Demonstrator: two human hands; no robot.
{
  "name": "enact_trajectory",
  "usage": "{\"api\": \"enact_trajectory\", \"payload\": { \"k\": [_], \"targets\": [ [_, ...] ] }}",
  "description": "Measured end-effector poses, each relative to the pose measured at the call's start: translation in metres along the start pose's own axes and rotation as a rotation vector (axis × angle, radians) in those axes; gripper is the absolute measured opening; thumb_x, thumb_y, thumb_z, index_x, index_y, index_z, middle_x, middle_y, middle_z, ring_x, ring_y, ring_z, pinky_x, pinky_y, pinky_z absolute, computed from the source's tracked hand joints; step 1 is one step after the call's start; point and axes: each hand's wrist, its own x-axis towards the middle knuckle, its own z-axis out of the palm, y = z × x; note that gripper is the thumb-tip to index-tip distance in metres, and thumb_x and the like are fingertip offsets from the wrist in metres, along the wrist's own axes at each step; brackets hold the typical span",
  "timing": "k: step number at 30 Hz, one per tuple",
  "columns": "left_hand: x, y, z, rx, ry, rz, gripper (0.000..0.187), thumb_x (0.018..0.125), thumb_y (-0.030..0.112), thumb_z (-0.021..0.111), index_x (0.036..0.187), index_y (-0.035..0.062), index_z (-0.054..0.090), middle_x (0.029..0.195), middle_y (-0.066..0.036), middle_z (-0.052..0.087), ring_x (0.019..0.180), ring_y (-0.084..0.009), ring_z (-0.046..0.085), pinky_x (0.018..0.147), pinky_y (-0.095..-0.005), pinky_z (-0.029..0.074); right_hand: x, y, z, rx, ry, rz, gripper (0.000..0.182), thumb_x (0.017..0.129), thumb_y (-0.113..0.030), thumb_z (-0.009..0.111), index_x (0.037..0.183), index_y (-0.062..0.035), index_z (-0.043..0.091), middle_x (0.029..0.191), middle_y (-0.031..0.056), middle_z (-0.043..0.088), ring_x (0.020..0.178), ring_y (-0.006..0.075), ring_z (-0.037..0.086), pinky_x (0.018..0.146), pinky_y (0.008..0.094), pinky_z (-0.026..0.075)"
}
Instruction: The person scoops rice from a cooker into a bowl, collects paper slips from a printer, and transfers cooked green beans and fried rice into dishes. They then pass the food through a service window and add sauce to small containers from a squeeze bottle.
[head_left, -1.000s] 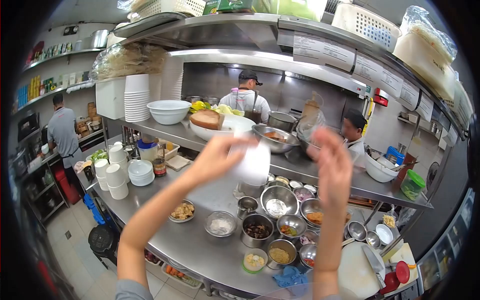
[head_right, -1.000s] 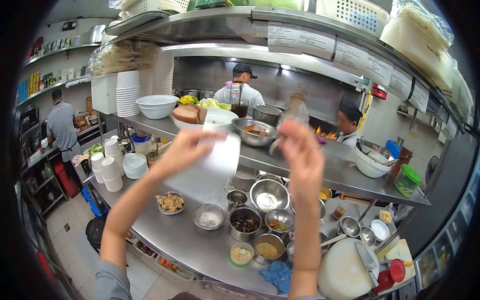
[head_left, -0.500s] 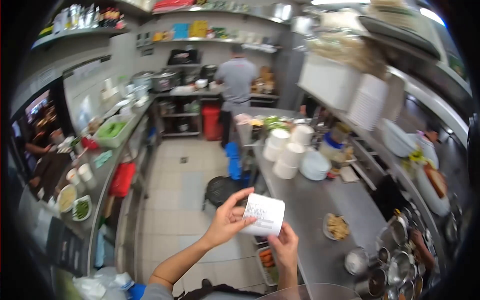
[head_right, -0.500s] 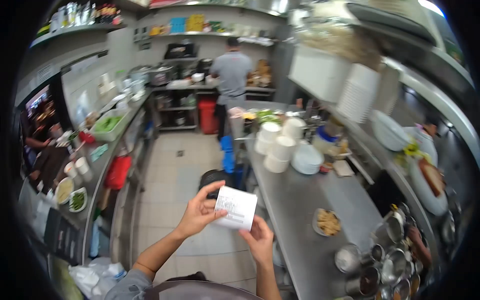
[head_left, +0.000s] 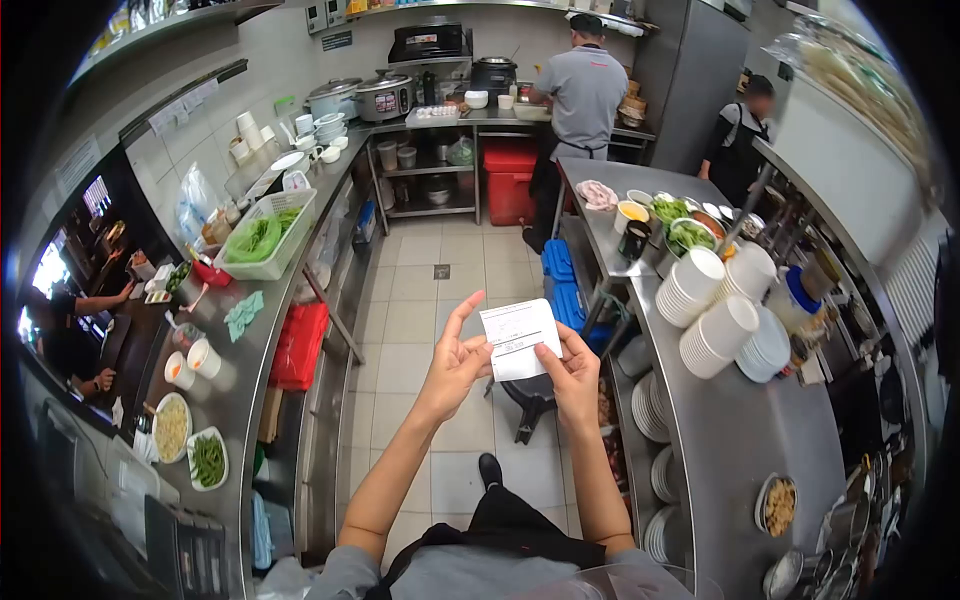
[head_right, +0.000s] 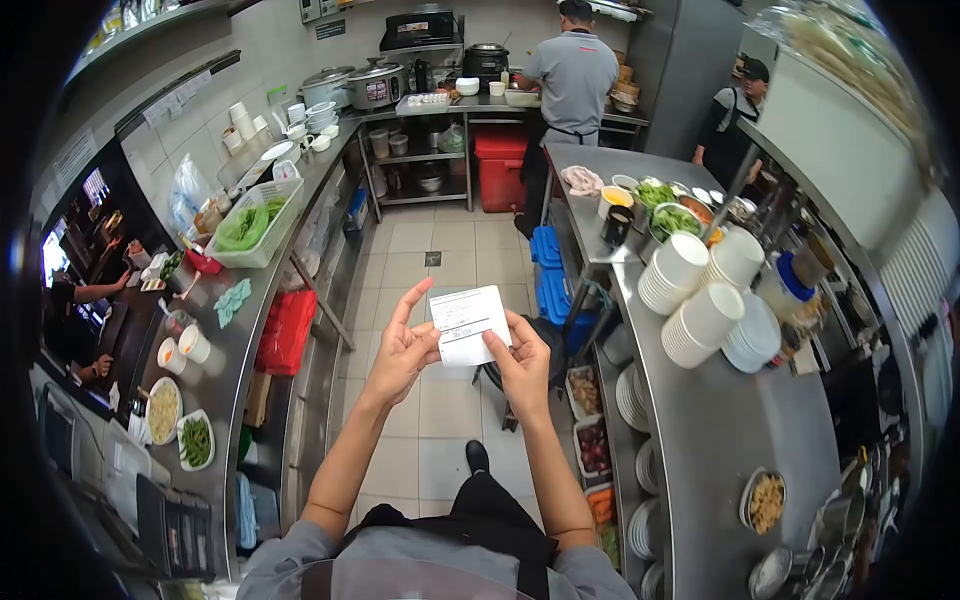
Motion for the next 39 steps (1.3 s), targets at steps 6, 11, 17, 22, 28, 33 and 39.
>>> {"api": "enact_trajectory", "payload": {
  "k": [6,11,17,22,28,33,39],
  "targets": [
    [0.123,-0.006,-0.067,-0.038,0.076,0.024,0.063,0.088,-0.003,0.044,0.140,0.0109,0.012,0.112,-0.023,0.056,0.101,-0.0234,0.058,0.084,-0.0342,0.051,0.142,0.054,0.011,0.161,-0.067,0.132,0.040,0.087,-0.001,0.052,0.124,0.0074,0.041,0.108,0.0136,0.059,0.095,0.0156,0.060,0.079,0.0277,0.049],
    [0.191,0.014,-0.139,0.074,0.249,0.185,0.064,0.086,-0.008,0.041,0.139,0.0100,0.012,0.112,-0.025,0.055,0.102,-0.0270,0.058,0.083,-0.0348,0.051,0.248,0.123,0.056,0.758,-0.307,0.556,0.042,0.089,-0.006,0.050,0.129,0.0016,0.038,0.105,0.0097,0.059,0.090,0.0146,0.060,0.074,0.0288,0.051],
    [0.267,0.031,-0.247,0.128,0.378,0.306,0.051,0.087,-0.006,0.042,0.132,0.0083,0.022,0.110,-0.025,0.056,0.101,-0.0302,0.059,0.078,-0.0327,0.053,0.354,0.219,0.128,0.982,-0.419,0.702,0.038,0.090,-0.007,0.047,0.127,-0.0033,0.039,0.100,0.0050,0.060,0.084,0.0104,0.059,0.070,0.0261,0.051],
    [0.341,0.055,-0.328,0.165,0.419,0.309,0.048,0.087,0.002,0.052,0.126,0.0058,0.025,0.108,-0.024,0.057,0.096,-0.0259,0.061,0.075,-0.0321,0.054,0.446,0.256,0.182,0.693,-0.275,0.573,0.034,0.090,-0.007,0.048,0.124,-0.0037,0.041,0.110,0.0076,0.057,0.093,0.0148,0.059,0.077,0.0311,0.052],
    [0.481,0.044,-0.382,0.218,0.225,0.282,0.042,0.081,-0.013,0.046,0.119,0.0015,0.037,0.105,-0.019,0.059,0.094,-0.0185,0.060,0.076,-0.0278,0.051,0.534,0.288,0.163,0.235,-0.076,0.254,0.036,0.089,-0.006,0.051,0.124,0.0007,0.043,0.110,0.0092,0.058,0.097,0.0156,0.059,0.079,0.0311,0.050],
    [0.581,-0.006,-0.381,0.007,-0.088,0.082,0.049,0.086,-0.003,0.051,0.130,0.0042,0.032,0.108,-0.015,0.059,0.092,-0.0161,0.060,0.074,-0.0261,0.051,0.590,0.300,0.108,0.203,0.247,0.135,0.038,0.087,-0.003,0.052,0.124,0.0014,0.042,0.111,0.0097,0.058,0.095,0.0152,0.059,0.077,0.0288,0.051],
    [0.727,-0.045,-0.414,0.272,-0.151,0.087,0.044,0.086,-0.002,0.050,0.129,0.0049,0.038,0.106,-0.015,0.061,0.089,-0.0144,0.061,0.070,-0.0247,0.050,0.715,0.328,0.069,-0.046,0.343,0.014,0.039,0.084,-0.002,0.055,0.122,0.0023,0.045,0.101,0.0066,0.060,0.091,0.0120,0.059,0.075,0.0249,0.049]
  ]
}}
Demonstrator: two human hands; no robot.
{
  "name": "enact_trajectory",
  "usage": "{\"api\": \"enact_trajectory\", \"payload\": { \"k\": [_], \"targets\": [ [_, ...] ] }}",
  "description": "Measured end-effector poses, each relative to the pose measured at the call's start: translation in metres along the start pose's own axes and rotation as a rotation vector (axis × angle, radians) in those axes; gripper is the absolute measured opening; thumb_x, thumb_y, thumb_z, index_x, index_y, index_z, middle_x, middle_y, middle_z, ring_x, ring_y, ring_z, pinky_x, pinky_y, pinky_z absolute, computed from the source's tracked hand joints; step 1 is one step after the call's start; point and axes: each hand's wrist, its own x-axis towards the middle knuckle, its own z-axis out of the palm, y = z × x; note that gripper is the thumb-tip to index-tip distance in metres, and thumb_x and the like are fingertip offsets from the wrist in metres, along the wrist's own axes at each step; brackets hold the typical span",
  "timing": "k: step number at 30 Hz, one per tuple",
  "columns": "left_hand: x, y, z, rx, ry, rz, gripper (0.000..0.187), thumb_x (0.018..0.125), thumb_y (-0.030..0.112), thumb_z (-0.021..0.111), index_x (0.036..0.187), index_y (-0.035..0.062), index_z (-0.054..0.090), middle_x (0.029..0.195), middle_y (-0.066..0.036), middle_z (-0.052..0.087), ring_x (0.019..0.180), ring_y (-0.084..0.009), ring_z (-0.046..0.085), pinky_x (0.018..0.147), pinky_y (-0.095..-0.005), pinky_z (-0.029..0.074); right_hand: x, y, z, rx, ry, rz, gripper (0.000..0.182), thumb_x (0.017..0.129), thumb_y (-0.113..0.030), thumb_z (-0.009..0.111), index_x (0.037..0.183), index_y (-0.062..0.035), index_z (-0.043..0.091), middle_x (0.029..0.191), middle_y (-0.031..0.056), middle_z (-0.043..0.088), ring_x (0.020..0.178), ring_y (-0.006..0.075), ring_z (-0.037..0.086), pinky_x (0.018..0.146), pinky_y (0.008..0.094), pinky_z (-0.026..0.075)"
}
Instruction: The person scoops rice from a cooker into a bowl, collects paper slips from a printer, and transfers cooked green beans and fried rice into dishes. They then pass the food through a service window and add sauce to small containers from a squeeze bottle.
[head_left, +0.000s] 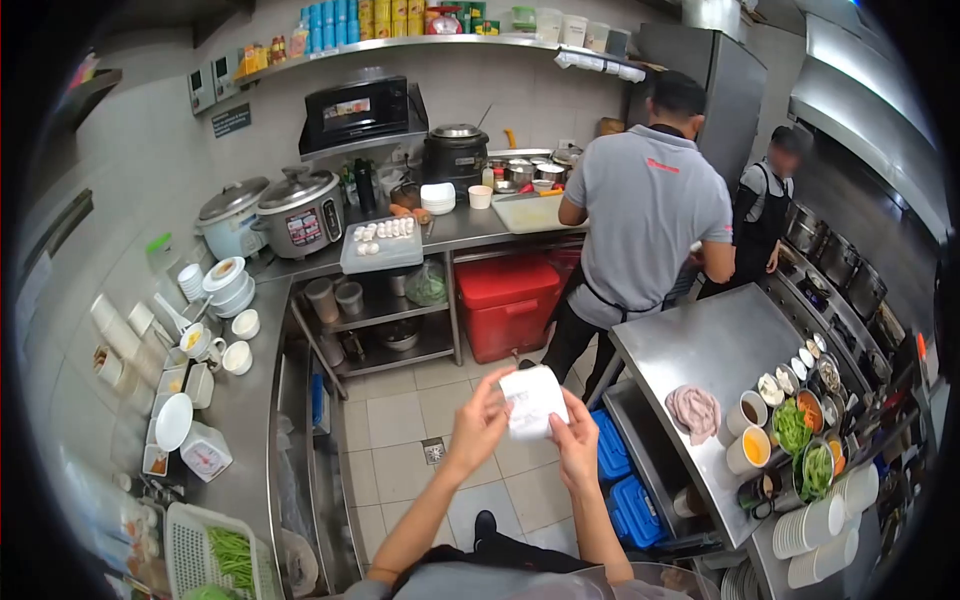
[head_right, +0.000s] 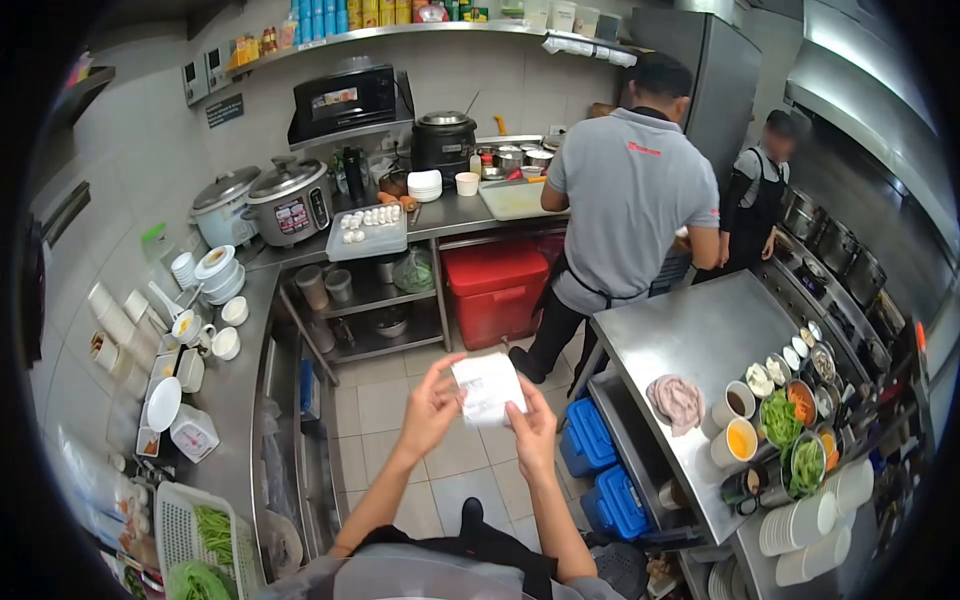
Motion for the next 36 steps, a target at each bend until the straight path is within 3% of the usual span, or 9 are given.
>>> {"api": "enact_trajectory", "payload": {
  "k": [3,11,15,18,21,24,26,32,36],
  "targets": [
    [0.064,-0.001,-0.027,0.310,0.077,0.133,0.041,0.085,-0.003,0.050,0.125,0.0076,0.045,0.096,-0.016,0.064,0.082,-0.0148,0.064,0.065,-0.0247,0.049,0.081,0.003,0.020,-0.068,-0.080,-0.109,0.035,0.080,0.001,0.062,0.113,0.0033,0.051,0.091,0.0051,0.061,0.083,0.0088,0.057,0.073,0.0216,0.045],
    [0.199,-0.037,-0.103,-0.085,0.269,0.075,0.048,0.085,-0.007,0.051,0.130,0.0023,0.036,0.096,-0.013,0.063,0.085,-0.0134,0.062,0.067,-0.0221,0.049,0.257,0.053,0.084,-0.103,-0.169,-0.238,0.026,0.079,0.004,0.062,0.104,0.0045,0.053,0.092,0.0051,0.057,0.081,0.0095,0.057,0.068,0.0179,0.045],
    [0.268,-0.069,-0.140,-0.109,0.274,0.074,0.047,0.085,-0.006,0.051,0.129,0.0028,0.037,0.095,-0.012,0.063,0.080,-0.0097,0.061,0.063,-0.0199,0.048,0.322,0.067,0.110,-0.566,-0.050,-0.563,0.024,0.077,0.003,0.063,0.101,0.0036,0.060,0.092,0.0058,0.058,0.085,0.0114,0.057,0.063,0.0195,0.046],
    [0.321,-0.086,-0.166,-0.118,0.262,0.080,0.047,0.085,-0.006,0.051,0.129,0.0022,0.038,0.095,-0.012,0.063,0.080,-0.0096,0.061,0.063,-0.0194,0.048,0.377,0.084,0.125,-0.711,-0.041,-0.761,0.030,0.076,0.003,0.063,0.106,0.0018,0.059,0.095,0.0111,0.060,0.084,0.0168,0.059,0.062,0.0240,0.048],
    [0.380,-0.102,-0.187,-0.156,0.156,0.057,0.046,0.083,-0.008,0.054,0.127,0.0000,0.043,0.099,-0.011,0.062,0.087,-0.0109,0.060,0.071,-0.0204,0.049,0.436,0.100,0.131,-0.706,-0.024,-0.870,0.021,0.079,0.003,0.062,0.099,0.0034,0.059,0.094,0.0099,0.060,0.084,0.0138,0.058,0.066,0.0232,0.047],
    [0.431,-0.110,-0.193,-0.206,0.040,-0.056,0.043,0.080,-0.008,0.058,0.122,-0.0014,0.050,0.110,-0.011,0.059,0.095,-0.0117,0.057,0.081,-0.0225,0.047,0.483,0.115,0.121,-0.226,-0.145,-0.416,0.012,0.081,0.004,0.059,0.092,0.0026,0.056,0.091,0.0068,0.059,0.082,0.0098,0.056,0.068,0.0218,0.045],
    [0.459,-0.125,-0.195,-0.219,-0.032,-0.086,0.043,0.079,-0.008,0.058,0.121,-0.0013,0.052,0.113,-0.012,0.057,0.095,-0.0112,0.056,0.082,-0.0230,0.047,0.508,0.108,0.111,-0.124,-0.141,-0.258,0.013,0.083,0.003,0.056,0.092,-0.0018,0.048,0.086,0.0020,0.056,0.078,0.0059,0.052,0.068,0.0198,0.042],
    [0.533,-0.161,-0.214,-0.438,0.048,-0.183,0.034,0.091,0.014,0.052,0.121,-0.0016,0.051,0.113,-0.009,0.057,0.100,-0.0123,0.054,0.085,-0.0260,0.045,0.599,0.124,0.066,0.341,0.075,-0.063,0.015,0.088,-0.005,0.051,0.102,-0.0024,0.047,0.103,0.0098,0.059,0.093,0.0184,0.060,0.083,0.0340,0.049],
    [0.569,-0.185,-0.227,-0.541,0.131,-0.319,0.036,0.090,0.015,0.054,0.121,-0.0031,0.051,0.111,-0.010,0.058,0.098,-0.0129,0.055,0.082,-0.0264,0.046,0.642,0.159,0.074,0.409,-0.074,0.034,0.019,0.086,-0.003,0.054,0.104,-0.0038,0.046,0.104,0.0094,0.060,0.095,0.0159,0.058,0.083,0.0290,0.047]
  ]
}}
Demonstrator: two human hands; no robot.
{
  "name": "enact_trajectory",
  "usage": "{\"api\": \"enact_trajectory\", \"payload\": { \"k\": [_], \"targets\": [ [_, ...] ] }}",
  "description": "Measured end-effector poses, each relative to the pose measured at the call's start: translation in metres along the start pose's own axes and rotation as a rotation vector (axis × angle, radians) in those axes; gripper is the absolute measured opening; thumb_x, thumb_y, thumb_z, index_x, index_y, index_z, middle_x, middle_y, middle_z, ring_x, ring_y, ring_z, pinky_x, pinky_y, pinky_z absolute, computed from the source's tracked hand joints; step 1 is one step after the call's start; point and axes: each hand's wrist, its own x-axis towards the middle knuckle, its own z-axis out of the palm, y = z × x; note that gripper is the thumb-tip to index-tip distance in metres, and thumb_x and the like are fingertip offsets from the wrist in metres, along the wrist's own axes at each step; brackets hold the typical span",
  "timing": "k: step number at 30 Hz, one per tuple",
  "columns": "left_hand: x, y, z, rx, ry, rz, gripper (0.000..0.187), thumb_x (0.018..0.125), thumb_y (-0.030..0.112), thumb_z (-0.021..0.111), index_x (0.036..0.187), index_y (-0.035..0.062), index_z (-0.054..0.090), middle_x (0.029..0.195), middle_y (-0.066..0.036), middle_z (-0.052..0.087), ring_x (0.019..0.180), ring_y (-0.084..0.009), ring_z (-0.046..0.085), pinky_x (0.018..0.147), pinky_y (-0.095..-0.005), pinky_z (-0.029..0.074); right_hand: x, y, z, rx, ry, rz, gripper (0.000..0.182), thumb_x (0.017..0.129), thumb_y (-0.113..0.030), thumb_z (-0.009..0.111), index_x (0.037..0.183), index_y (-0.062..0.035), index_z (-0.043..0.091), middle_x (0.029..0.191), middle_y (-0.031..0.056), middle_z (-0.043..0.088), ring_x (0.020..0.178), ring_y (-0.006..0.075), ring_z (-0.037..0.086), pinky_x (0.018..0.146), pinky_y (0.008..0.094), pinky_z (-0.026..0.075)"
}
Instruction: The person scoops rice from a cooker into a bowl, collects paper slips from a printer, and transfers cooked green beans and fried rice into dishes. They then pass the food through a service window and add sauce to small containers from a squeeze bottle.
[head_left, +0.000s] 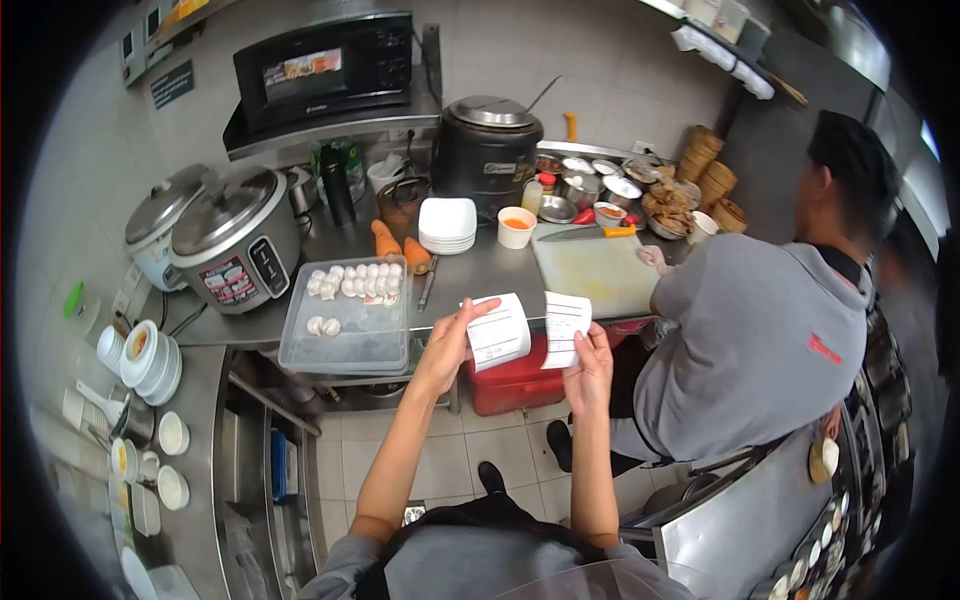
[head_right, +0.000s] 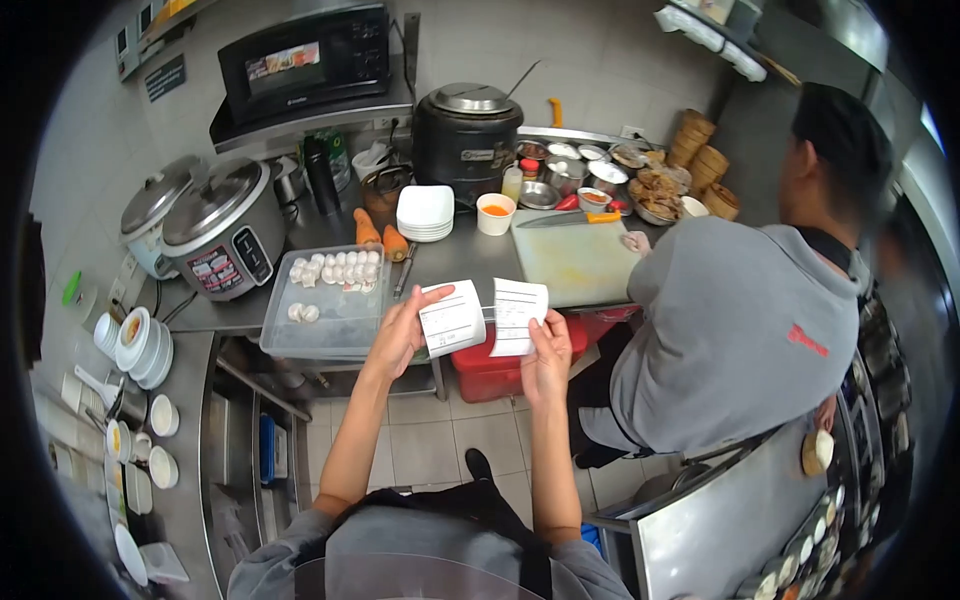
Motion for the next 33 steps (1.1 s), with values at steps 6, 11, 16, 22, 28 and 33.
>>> {"api": "enact_trajectory", "payload": {
  "k": [6,11,16,22,28,33],
  "targets": [
    [0.073,-0.048,-0.017,0.519,0.179,0.258,0.042,0.077,-0.004,0.064,0.118,-0.0063,0.051,0.104,-0.011,0.060,0.093,-0.0123,0.056,0.080,-0.0253,0.047,0.051,0.048,0.002,-0.558,-0.019,-0.189,0.048,0.082,0.009,0.053,0.125,-0.0019,0.033,0.097,0.0117,0.058,0.092,0.0131,0.054,0.079,0.0238,0.043],
    [0.124,-0.074,-0.024,0.695,0.171,0.409,0.053,0.077,-0.001,0.063,0.127,0.0022,0.045,0.112,-0.014,0.059,0.091,-0.0132,0.057,0.079,-0.0262,0.046,0.101,0.058,-0.038,-0.476,-0.114,0.093,0.022,0.075,0.012,0.059,0.095,0.0019,0.062,0.101,0.0068,0.061,0.096,0.0144,0.054,0.085,0.0260,0.042],
    [0.124,-0.061,-0.004,0.620,0.231,0.132,0.059,0.085,0.006,0.058,0.137,0.0137,0.033,0.129,-0.017,0.043,0.094,-0.0151,0.058,0.069,-0.0238,0.051,0.223,0.077,-0.114,-0.572,0.119,0.051,0.028,0.070,0.015,0.058,0.094,0.0034,0.065,0.098,0.0085,0.063,0.092,0.0149,0.056,0.079,0.0275,0.046],
    [0.080,-0.055,-0.062,0.841,0.159,0.065,0.042,0.088,0.011,0.057,0.126,0.0009,0.043,0.125,-0.009,0.049,0.094,-0.0177,0.060,0.073,-0.0252,0.051,0.349,0.079,-0.259,-1.298,0.270,0.076,0.026,0.064,0.005,0.063,0.085,-0.0079,0.069,0.096,0.0125,0.064,0.090,0.0242,0.059,0.081,0.0284,0.046],
    [-0.011,-0.040,-0.088,0.796,0.412,-0.153,0.035,0.085,0.012,0.060,0.118,0.0043,0.053,0.111,-0.007,0.058,0.091,-0.0130,0.059,0.075,-0.0244,0.047,0.338,0.067,-0.243,-2.000,0.339,-0.111,0.025,0.065,-0.004,0.063,0.085,-0.0191,0.068,0.111,0.0124,0.054,0.105,0.0343,0.049,0.089,0.0434,0.041],
    [-0.061,-0.045,-0.077,0.818,0.543,-0.126,0.032,0.084,0.001,0.057,0.117,0.0053,0.054,0.103,-0.008,0.060,0.085,-0.0127,0.061,0.076,-0.0253,0.050,0.301,0.067,-0.224,-1.729,0.147,-0.835,0.029,0.072,-0.011,0.059,0.099,-0.0024,0.061,0.110,0.0176,0.055,0.104,0.0343,0.049,0.091,0.0432,0.037]
  ]
}}
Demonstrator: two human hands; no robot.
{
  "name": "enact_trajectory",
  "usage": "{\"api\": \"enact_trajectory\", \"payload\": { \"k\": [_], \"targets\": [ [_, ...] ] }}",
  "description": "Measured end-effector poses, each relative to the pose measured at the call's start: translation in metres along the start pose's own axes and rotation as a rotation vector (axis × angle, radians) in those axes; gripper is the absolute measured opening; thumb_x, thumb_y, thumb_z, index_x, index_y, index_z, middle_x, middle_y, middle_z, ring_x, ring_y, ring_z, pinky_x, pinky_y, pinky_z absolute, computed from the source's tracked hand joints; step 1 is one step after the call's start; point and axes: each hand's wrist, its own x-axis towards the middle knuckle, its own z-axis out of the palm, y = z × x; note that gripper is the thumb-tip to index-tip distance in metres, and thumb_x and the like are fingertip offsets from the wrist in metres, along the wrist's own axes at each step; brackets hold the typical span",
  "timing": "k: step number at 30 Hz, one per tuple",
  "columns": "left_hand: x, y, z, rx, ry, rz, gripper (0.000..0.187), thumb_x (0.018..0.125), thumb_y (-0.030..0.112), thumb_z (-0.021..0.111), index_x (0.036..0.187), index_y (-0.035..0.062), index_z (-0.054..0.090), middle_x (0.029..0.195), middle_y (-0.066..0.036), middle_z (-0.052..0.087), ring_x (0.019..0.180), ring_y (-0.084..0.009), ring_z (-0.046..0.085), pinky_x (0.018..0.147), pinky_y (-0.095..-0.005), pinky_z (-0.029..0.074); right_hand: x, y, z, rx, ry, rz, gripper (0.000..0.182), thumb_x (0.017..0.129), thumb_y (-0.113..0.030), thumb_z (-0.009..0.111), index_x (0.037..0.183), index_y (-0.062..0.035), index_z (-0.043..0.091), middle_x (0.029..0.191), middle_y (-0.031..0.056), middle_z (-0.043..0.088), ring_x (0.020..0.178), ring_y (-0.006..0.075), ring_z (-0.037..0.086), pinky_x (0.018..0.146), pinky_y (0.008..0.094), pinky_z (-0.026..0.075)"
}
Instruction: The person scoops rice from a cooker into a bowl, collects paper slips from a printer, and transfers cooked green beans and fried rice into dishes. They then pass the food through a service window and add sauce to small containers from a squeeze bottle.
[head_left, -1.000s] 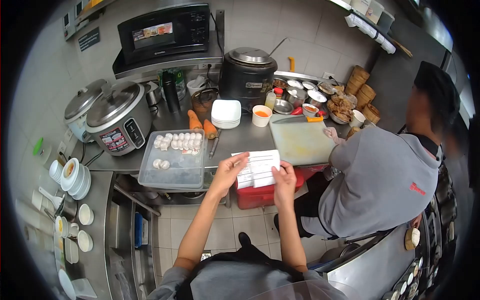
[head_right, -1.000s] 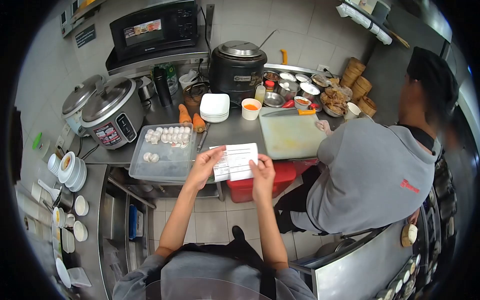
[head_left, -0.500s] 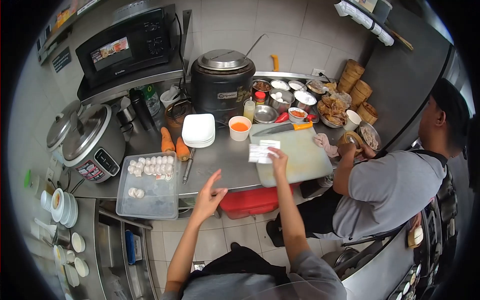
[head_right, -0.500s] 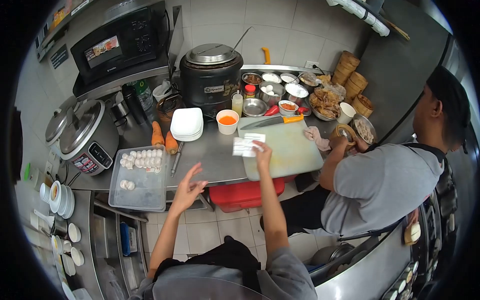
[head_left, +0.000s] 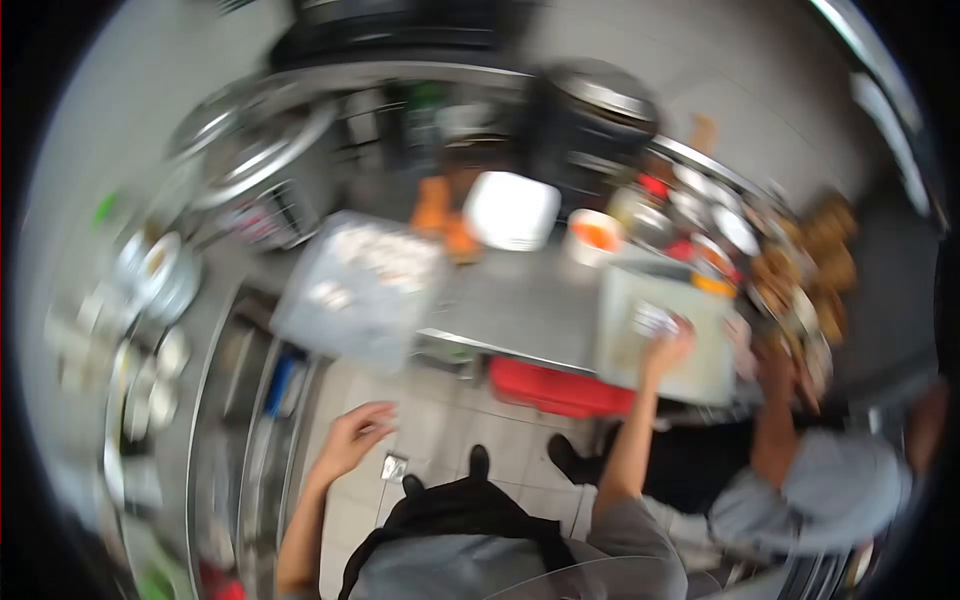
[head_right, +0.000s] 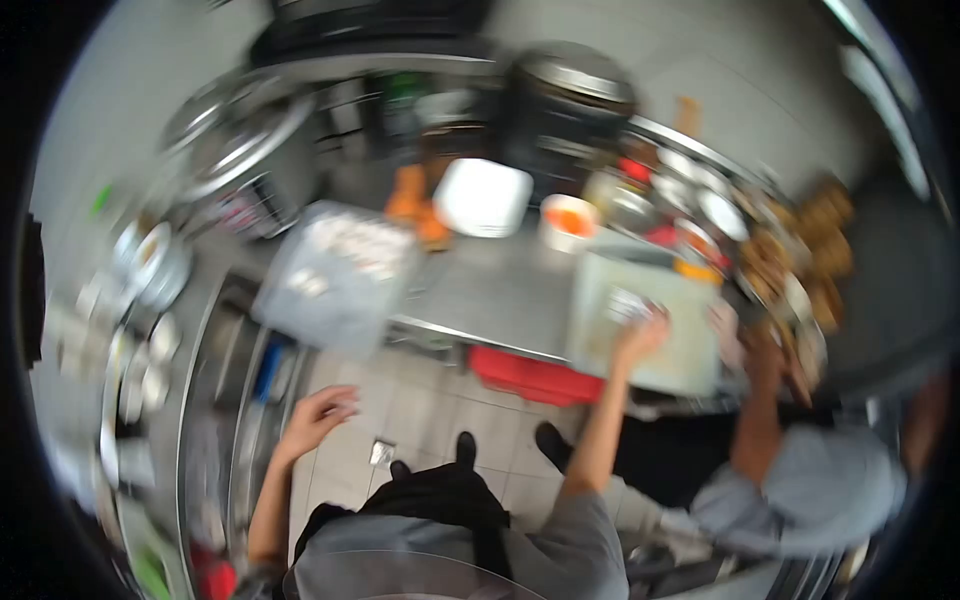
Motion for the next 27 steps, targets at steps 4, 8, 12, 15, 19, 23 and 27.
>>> {"api": "enact_trajectory", "payload": {
  "k": [4,8,12,15,19,23,27],
  "targets": [
    [-0.021,-0.014,0.014,-0.076,0.081,0.097,0.035,0.080,-0.005,0.054,0.114,0.0058,0.056,0.092,-0.009,0.063,0.077,-0.0151,0.062,0.064,-0.0269,0.054,-0.074,-0.121,-0.014,0.604,-0.163,0.066,0.020,0.084,-0.015,0.059,0.089,0.0043,0.058,0.083,0.0163,0.059,0.080,0.0290,0.055,0.073,0.0396,0.043],
    [-0.062,0.000,-0.008,0.496,0.411,0.464,0.018,0.084,0.024,0.056,0.081,0.0067,0.058,0.071,-0.009,0.057,0.064,-0.0271,0.057,0.056,-0.0367,0.045,-0.207,-0.285,-0.043,1.239,-1.205,0.338,0.028,0.091,-0.024,0.052,0.074,-0.0016,0.053,0.064,0.0032,0.050,0.058,0.0119,0.044,0.058,0.0272,0.038],
    [-0.135,-0.024,-0.038,0.681,0.505,0.469,0.021,0.084,0.028,0.054,0.084,0.0071,0.057,0.092,-0.008,0.056,0.096,-0.0255,0.052,0.079,-0.0409,0.042,-0.293,-0.427,-0.138,1.387,-2.246,0.634,0.036,0.092,-0.038,0.041,0.091,-0.0032,0.048,0.087,0.0059,0.047,0.078,0.0132,0.041,0.072,0.0280,0.036],
    [-0.220,-0.065,-0.070,0.938,0.737,0.584,0.029,0.084,0.031,0.053,0.100,0.0069,0.058,0.119,-0.011,0.050,0.116,-0.0282,0.043,0.097,-0.0447,0.032,-0.336,-0.516,-0.220,1.380,-2.843,0.745,0.043,0.091,-0.045,0.036,0.103,-0.0040,0.042,0.101,0.0086,0.040,0.092,0.0154,0.037,0.080,0.0291,0.033],
    [-0.346,-0.121,-0.089,1.119,0.852,0.341,0.046,0.082,0.036,0.053,0.119,0.0090,0.053,0.137,-0.012,0.037,0.127,-0.0289,0.032,0.103,-0.0499,0.023,-0.390,-0.598,-0.329,1.106,-3.535,1.003,0.057,0.089,-0.054,0.029,0.119,-0.0051,0.034,0.120,0.0122,0.032,0.110,0.0183,0.030,0.092,0.0305,0.028],
    [-0.452,-0.147,-0.088,1.140,1.025,0.212,0.043,0.085,0.032,0.050,0.121,0.0092,0.053,0.136,-0.011,0.040,0.127,-0.0295,0.035,0.104,-0.0473,0.023,-0.428,-0.653,-0.415,0.776,-3.872,0.958,0.074,0.088,-0.063,0.021,0.134,-0.0062,0.026,0.139,0.0158,0.023,0.128,0.0212,0.024,0.103,0.0320,0.023],
    [-0.518,-0.200,-0.082,1.454,1.311,-0.060,0.042,0.085,0.025,0.048,0.125,0.0140,0.050,0.139,-0.005,0.038,0.129,-0.0223,0.034,0.108,-0.0456,0.017,-0.447,-0.709,-0.464,0.911,-3.872,0.235,0.085,0.083,-0.070,0.014,0.142,-0.0095,0.015,0.148,0.0160,0.011,0.137,0.0265,0.013,0.108,0.0363,0.018]
  ]
}}
